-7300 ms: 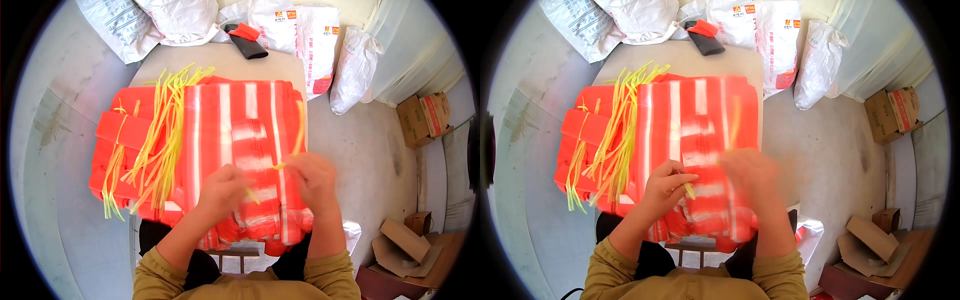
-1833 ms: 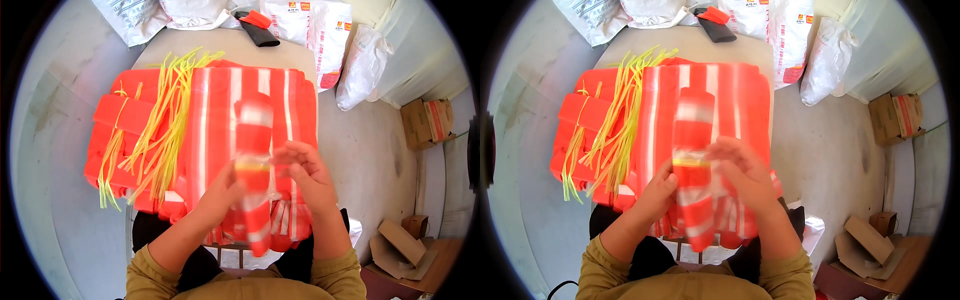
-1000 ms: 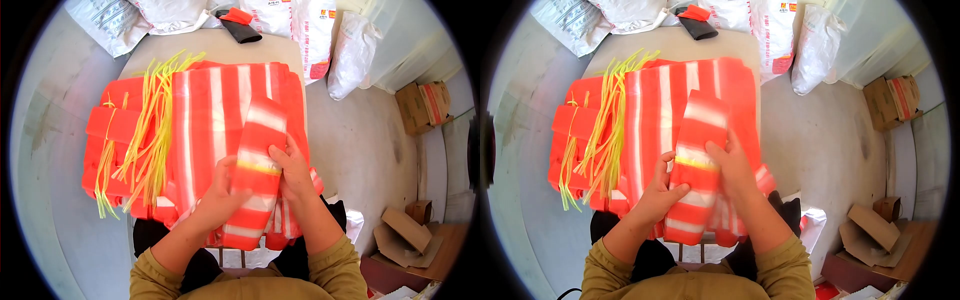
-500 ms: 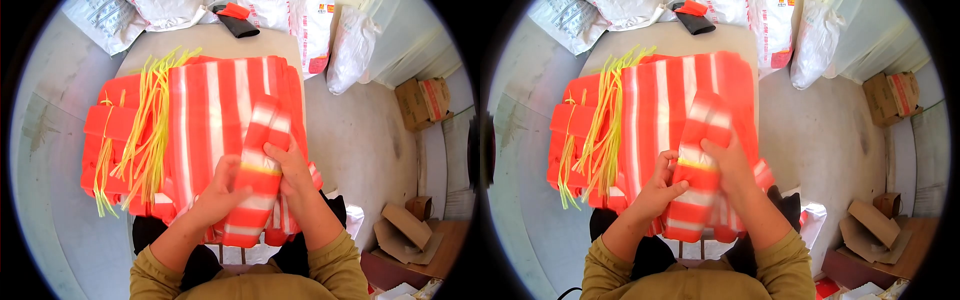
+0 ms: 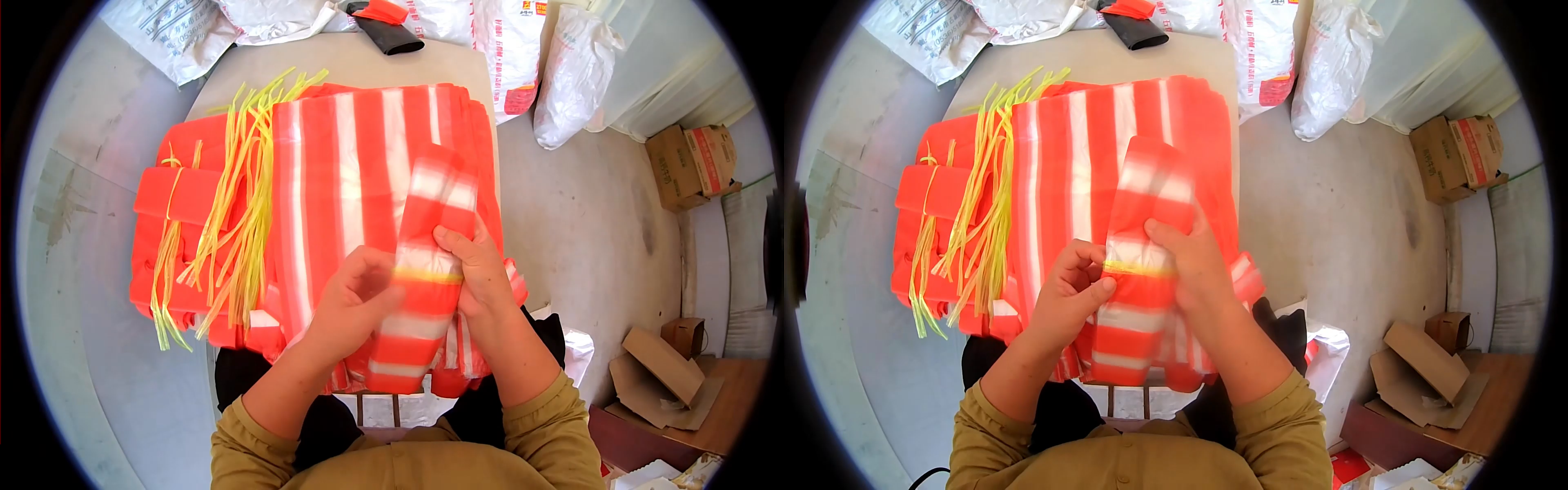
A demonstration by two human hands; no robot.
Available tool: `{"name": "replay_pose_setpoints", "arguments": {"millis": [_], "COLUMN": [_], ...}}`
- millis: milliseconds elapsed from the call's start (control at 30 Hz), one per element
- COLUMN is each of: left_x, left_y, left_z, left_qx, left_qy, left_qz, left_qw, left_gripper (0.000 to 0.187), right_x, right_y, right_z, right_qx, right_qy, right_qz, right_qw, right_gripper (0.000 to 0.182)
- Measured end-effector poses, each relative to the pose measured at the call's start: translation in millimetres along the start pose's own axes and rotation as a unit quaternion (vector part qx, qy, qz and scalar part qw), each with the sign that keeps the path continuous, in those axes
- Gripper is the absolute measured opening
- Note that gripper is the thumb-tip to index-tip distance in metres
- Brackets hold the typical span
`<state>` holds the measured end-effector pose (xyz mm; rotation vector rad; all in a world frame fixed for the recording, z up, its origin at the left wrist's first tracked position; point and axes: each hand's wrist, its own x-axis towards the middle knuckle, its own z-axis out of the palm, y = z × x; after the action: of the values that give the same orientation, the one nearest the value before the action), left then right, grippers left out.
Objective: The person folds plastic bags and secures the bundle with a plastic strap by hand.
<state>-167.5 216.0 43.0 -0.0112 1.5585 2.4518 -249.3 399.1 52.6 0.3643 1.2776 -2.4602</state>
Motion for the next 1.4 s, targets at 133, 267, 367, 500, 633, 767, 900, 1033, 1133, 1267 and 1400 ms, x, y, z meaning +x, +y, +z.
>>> {"name": "replay_pose_setpoints", "arguments": {"millis": [133, 267, 367, 500, 633, 767, 900, 1033, 1133, 1267, 1400], "left_x": [0.1, 0.5, 0.2, 2.3, -0.8, 2.8, 11.2, 11.7, 10.9, 13.9, 15.4], "left_y": [3.5, -6.6, -5.2, -10.0, -16.3, -18.8, -1.9, -1.6, -0.7, -4.2, -2.1], "left_z": [8.5, 0.8, 3.7, 8.9, 5.4, 0.7, 6.6, 3.5, 5.3, -1.2, -3.1], "left_qx": [0.023, 0.113, 0.146, 0.128, 0.223, 0.097, -0.061, -0.147, -0.161, -0.166, -0.166], "left_qy": [0.036, 0.032, 0.035, 0.025, 0.034, 0.056, 0.136, 0.124, 0.121, 0.134, 0.158], "left_qz": [0.013, 0.060, 0.087, 0.106, 0.059, 0.029, 0.000, -0.022, -0.034, -0.019, -0.023], "left_qw": [0.999, 0.991, 0.985, 0.986, 0.972, 0.993, 0.989, 0.981, 0.979, 0.977, 0.973], "left_gripper": [0.020, 0.016, 0.016, 0.018, 0.024, 0.031, 0.032, 0.038, 0.040, 0.040, 0.041], "right_x": [-0.8, -2.2, -1.0, 0.0, 1.4, -1.8, -1.5, -0.4, 1.0, 0.7, -2.4], "right_y": [-0.1, -0.7, -1.0, -3.7, -4.2, -6.1, 1.1, 2.5, -5.6, 2.7, 2.0], "right_z": [2.3, 2.8, 1.3, 0.6, 1.5, 10.6, 0.5, -8.3, -10.4, -12.3, -7.7], "right_qx": [0.007, -0.004, -0.007, 0.005, 0.005, -0.047, -0.171, -0.286, -0.340, -0.272, -0.203], "right_qy": [0.001, 0.000, -0.004, -0.009, 0.008, 0.015, -0.045, -0.065, -0.089, -0.141, -0.134], "right_qz": [0.003, 0.007, 0.023, 0.043, 0.040, -0.018, -0.002, -0.016, -0.019, -0.052, 0.015], "right_qw": [1.000, 1.000, 1.000, 0.999, 0.999, 0.999, 0.984, 0.956, 0.936, 0.951, 0.970], "right_gripper": [0.055, 0.054, 0.052, 0.050, 0.052, 0.063, 0.082, 0.063, 0.043, 0.028, 0.029]}}
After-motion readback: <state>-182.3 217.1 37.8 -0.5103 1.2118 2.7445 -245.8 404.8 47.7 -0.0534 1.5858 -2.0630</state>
